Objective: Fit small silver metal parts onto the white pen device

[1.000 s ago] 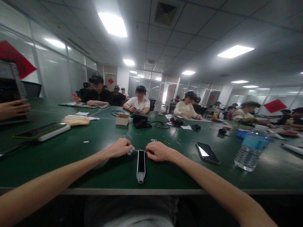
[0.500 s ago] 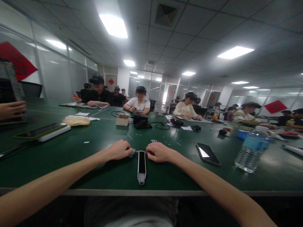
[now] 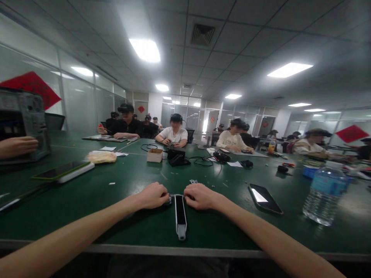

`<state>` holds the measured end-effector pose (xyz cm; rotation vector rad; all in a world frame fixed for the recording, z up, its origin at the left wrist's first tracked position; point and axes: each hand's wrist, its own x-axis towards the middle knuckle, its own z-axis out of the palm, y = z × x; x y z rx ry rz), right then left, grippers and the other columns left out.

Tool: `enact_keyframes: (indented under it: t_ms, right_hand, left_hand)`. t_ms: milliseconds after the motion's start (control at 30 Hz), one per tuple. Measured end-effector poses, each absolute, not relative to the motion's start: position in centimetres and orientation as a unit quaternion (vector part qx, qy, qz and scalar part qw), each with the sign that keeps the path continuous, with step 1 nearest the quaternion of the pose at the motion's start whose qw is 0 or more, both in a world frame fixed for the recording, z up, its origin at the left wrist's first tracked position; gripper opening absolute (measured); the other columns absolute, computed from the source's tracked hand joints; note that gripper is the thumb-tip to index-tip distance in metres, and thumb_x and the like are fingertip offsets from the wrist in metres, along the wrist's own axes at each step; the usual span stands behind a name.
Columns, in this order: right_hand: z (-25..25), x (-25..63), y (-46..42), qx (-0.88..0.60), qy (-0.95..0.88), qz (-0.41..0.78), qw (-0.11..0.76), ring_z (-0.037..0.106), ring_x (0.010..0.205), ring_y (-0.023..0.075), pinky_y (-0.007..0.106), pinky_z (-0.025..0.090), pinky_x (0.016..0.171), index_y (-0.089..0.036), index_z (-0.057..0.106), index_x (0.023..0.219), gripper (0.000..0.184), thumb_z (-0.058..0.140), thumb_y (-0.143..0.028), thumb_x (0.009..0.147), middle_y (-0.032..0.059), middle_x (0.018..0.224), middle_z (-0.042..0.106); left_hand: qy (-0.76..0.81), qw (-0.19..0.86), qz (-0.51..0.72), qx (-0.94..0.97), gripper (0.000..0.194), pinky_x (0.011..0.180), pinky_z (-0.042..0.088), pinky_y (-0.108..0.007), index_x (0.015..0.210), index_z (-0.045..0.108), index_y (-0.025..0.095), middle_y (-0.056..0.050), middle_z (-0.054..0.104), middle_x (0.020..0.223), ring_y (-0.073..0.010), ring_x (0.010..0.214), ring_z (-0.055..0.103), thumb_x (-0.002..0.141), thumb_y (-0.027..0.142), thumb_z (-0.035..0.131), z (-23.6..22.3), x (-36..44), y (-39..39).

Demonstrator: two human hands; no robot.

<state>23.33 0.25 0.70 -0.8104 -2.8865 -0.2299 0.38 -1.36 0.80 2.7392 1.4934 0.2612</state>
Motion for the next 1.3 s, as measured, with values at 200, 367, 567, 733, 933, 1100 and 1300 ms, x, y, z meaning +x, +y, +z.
enact_keyframes:
  t_ms: [200,367,567,733,933,1100,1300]
  right_hand:
    - [0.8,23.4,0.2,-0.267,-0.959,-0.069,0.069,0.05,0.069,0.0123,0.024,0.036,0.065,-0.014,0.06,0.079,0.016,0.048,-0.019,0.087,0.0039,0.077,0.059]
    - [0.6,23.3,0.3,-0.274,-0.957,-0.064,0.071,0.05,0.069,0.0123,0.024,0.036,0.066,-0.014,0.061,0.079,0.016,0.049,-0.02,0.088,0.0034,0.077,0.059]
    - [1.9,25.5,2.2,-0.326,-0.939,-0.054,0.094,0.05,0.067,0.0118,0.024,0.035,0.064,-0.014,0.061,0.082,0.027,0.048,-0.036,0.092,0.0037,0.078,0.061]
    - [2.1,30.0,5.7,-0.463,-0.872,-0.106,0.121,0.055,0.073,0.0137,0.025,0.035,0.066,-0.014,0.063,0.089,0.022,0.047,-0.028,0.092,0.0065,0.085,0.063]
    - [0.0,31.2,7.3,-0.469,-0.871,-0.109,0.1,0.057,0.098,0.02,0.028,0.041,0.082,-0.014,0.061,0.113,0.028,0.051,-0.026,0.089,0.0122,0.109,0.061]
    - [-0.9,29.0,6.8,-0.433,-0.885,-0.14,0.105,0.055,0.104,0.0217,0.031,0.039,0.087,-0.016,0.062,0.114,0.029,0.048,-0.03,0.093,0.0122,0.111,0.061]
    - [-0.9,28.2,6.6,-0.407,-0.897,-0.134,0.112,0.056,0.097,0.0203,0.029,0.04,0.083,-0.014,0.064,0.103,0.02,0.051,-0.021,0.09,0.0107,0.101,0.064]
  left_hand:
    - [0.471,-0.009,0.109,0.875,0.021,0.055,0.036,-0.026,0.081,0.06,0.019,-0.005,0.067,0.075,-0.0179,0.065,0.06,0.086,0.03,0.044,1.3,0.5,-1.8]
    - [0.442,0.007,0.083,0.893,0.017,0.057,0.036,-0.026,0.094,0.058,0.021,-0.004,0.066,0.079,-0.0187,0.069,0.06,0.085,0.029,0.046,1.3,0.4,-2.0]
    - [0.434,0.016,0.077,0.897,0.016,0.061,0.038,-0.027,0.093,0.058,0.02,-0.005,0.066,0.082,-0.0201,0.074,0.06,0.085,0.029,0.046,1.3,0.2,-1.8]
    - [0.438,0.017,0.072,0.896,0.019,0.062,0.038,-0.028,0.096,0.058,0.02,-0.005,0.066,0.083,-0.0205,0.075,0.06,0.087,0.03,0.045,1.2,0.1,-1.6]
    - [0.423,-0.005,0.071,0.903,0.017,0.06,0.038,-0.027,0.095,0.057,0.02,-0.004,0.066,0.08,-0.0196,0.072,0.06,0.088,0.028,0.044,1.0,0.2,-1.5]
    - [0.424,-0.014,0.069,0.903,0.016,0.06,0.038,-0.026,0.094,0.056,0.02,-0.004,0.066,0.081,-0.0193,0.073,0.061,0.087,0.028,0.044,1.2,0.3,-1.7]
    - [0.426,-0.014,0.066,0.902,0.016,0.06,0.039,-0.027,0.093,0.056,0.02,-0.004,0.066,0.081,-0.0188,0.072,0.06,0.087,0.028,0.044,1.4,0.4,-2.0]
